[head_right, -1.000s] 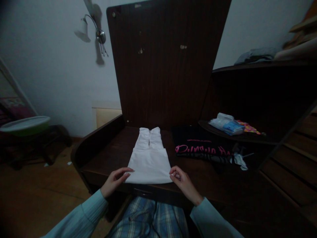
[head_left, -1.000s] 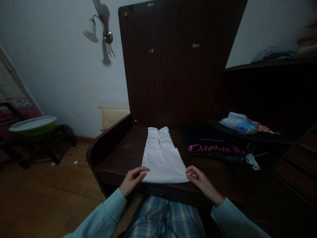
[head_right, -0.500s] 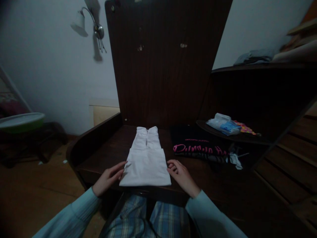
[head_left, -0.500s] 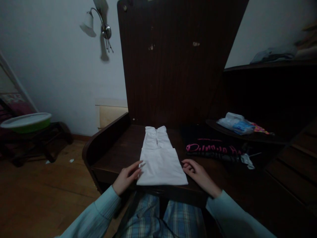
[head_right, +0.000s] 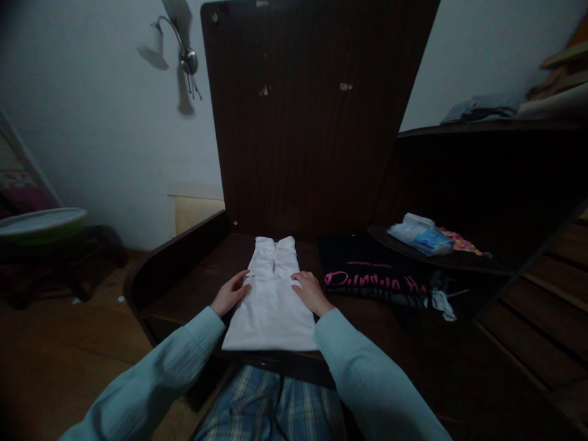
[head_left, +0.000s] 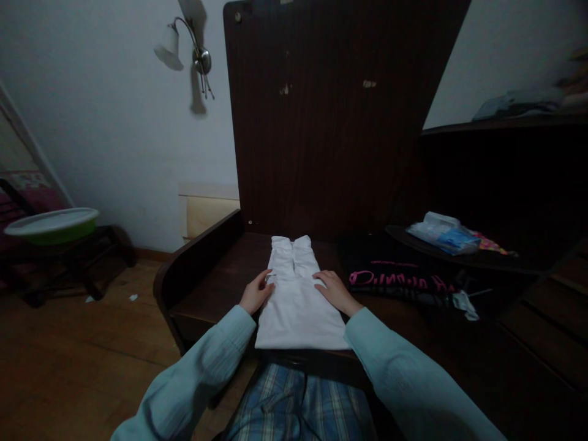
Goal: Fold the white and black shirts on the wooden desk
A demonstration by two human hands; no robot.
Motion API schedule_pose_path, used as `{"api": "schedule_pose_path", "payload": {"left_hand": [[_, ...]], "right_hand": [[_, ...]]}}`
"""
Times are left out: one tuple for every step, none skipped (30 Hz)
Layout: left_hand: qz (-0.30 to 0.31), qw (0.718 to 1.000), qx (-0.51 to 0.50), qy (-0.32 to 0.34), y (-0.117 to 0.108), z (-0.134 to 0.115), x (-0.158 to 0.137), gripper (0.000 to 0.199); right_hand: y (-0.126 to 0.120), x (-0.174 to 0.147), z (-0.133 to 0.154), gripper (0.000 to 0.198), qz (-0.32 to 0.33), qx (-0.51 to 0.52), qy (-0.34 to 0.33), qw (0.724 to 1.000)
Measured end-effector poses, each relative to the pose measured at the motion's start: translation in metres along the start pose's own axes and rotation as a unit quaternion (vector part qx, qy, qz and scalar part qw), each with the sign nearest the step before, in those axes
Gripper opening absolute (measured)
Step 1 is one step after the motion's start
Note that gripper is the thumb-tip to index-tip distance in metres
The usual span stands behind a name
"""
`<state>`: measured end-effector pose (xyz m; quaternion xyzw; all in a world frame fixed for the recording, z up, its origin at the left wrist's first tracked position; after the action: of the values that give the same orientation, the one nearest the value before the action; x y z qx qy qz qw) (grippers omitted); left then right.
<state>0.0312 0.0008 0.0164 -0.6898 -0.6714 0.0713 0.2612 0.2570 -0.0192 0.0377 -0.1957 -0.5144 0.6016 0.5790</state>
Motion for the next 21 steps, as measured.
{"api": "schedule_pose_path", "payload": {"left_hand": [[-0.006, 1.000, 0.010, 0.010, 0.000, -0.001, 0.000, 0.043], [-0.012, 1.000, 0.016, 0.017, 0.000, -0.001, 0.000, 0.042], [-0.017, 0.999, 0.018, 0.022, 0.000, 0.000, 0.001, 0.041], [-0.019, 0.999, 0.017, 0.027, 0.000, 0.000, 0.002, 0.040], [-0.021, 0.999, 0.013, 0.033, 0.000, 0.000, 0.002, 0.038], [-0.022, 0.999, 0.006, 0.039, 0.000, -0.001, 0.003, 0.036], [-0.024, 0.999, -0.002, 0.046, -0.001, -0.002, 0.002, 0.034], [-0.030, 0.998, -0.010, 0.054, -0.002, -0.004, 0.002, 0.031], [-0.038, 0.997, -0.017, 0.063, -0.005, -0.006, 0.001, 0.030], [-0.048, 0.996, -0.023, 0.073, -0.007, -0.009, 0.000, 0.028], [-0.057, 0.995, -0.029, 0.080, -0.010, -0.012, -0.002, 0.027], [-0.068, 0.994, -0.033, 0.084, -0.012, -0.013, -0.002, 0.026], [-0.077, 0.993, -0.038, 0.085, -0.014, -0.014, -0.003, 0.025], [-0.083, 0.992, -0.043, 0.082, -0.016, -0.014, -0.003, 0.025], [-0.086, 0.992, -0.049, 0.075, -0.016, -0.013, -0.002, 0.025], [-0.088, 0.993, -0.055, 0.064, -0.016, -0.010, -0.002, 0.024], [-0.086, 0.993, -0.061, 0.048, -0.015, -0.007, 0.000, 0.025], [-0.081, 0.994, -0.066, 0.030, -0.013, -0.003, 0.001, 0.027], [-0.075, 0.995, -0.068, 0.012, -0.011, 0.001, 0.001, 0.031], [-0.068, 0.995, -0.069, 0.000, -0.010, 0.004, 0.002, 0.036], [-0.060, 0.996, -0.069, -0.004, -0.008, 0.004, 0.002, 0.040]], "right_hand": [[0.000, 0.000, 0.000, 0.021, -0.003, -0.016, 0.002, 1.000], [0.001, -0.001, -0.001, 0.020, -0.006, -0.031, 0.008, 0.999], [0.001, -0.001, -0.002, 0.019, -0.006, -0.042, 0.014, 0.999], [0.001, -0.001, -0.003, 0.017, -0.007, -0.049, 0.020, 0.999], [0.002, -0.001, -0.004, 0.016, -0.007, -0.051, 0.026, 0.998], [0.002, -0.001, -0.004, 0.014, -0.008, -0.049, 0.030, 0.998], [0.001, -0.001, -0.005, 0.012, -0.011, -0.044, 0.033, 0.998], [0.001, 0.000, -0.006, 0.010, -0.016, -0.037, 0.035, 0.999], [0.000, 0.001, -0.006, 0.009, -0.021, -0.026, 0.034, 0.999], [-0.001, 0.001, -0.006, 0.008, -0.027, -0.012, 0.033, 0.999], [-0.002, 0.002, -0.006, 0.008, -0.034, 0.006, 0.030, 0.999], [-0.003, 0.003, -0.005, 0.008, -0.041, 0.027, 0.026, 0.998], [-0.004, 0.005, -0.005, 0.008, -0.048, 0.049, 0.023, 0.997], [-0.005, 0.006, -0.004, 0.008, -0.055, 0.070, 0.019, 0.996], [-0.006, 0.007, -0.004, 0.009, -0.063, 0.088, 0.015, 0.994], [-0.007, 0.008, -0.004, 0.009, -0.070, 0.103, 0.013, 0.992], [-0.007, 0.008, -0.005, 0.010, -0.075, 0.115, 0.013, 0.991], [-0.007, 0.009, -0.007, 0.009, -0.077, 0.123, 0.017, 0.989], [-0.005, 0.009, -0.010, 0.009, -0.078, 0.131, 0.025, 0.988], [-0.004, 0.009, -0.014, 0.008, -0.078, 0.138, 0.035, 0.987], [-0.003, 0.009, -0.017, 0.008, -0.079, 0.147, 0.044, 0.985]]}}
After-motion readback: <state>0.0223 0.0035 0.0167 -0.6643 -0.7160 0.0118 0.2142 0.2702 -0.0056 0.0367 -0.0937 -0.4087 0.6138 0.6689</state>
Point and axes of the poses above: each hand's wrist, its own x-axis towards the middle knuckle, its own y-axis out of the palm, z = x × y, the point moved 8 cm from there along x, towards the middle knuckle, and after that the axes turned 2 degrees about x, right-handed, at the moved point
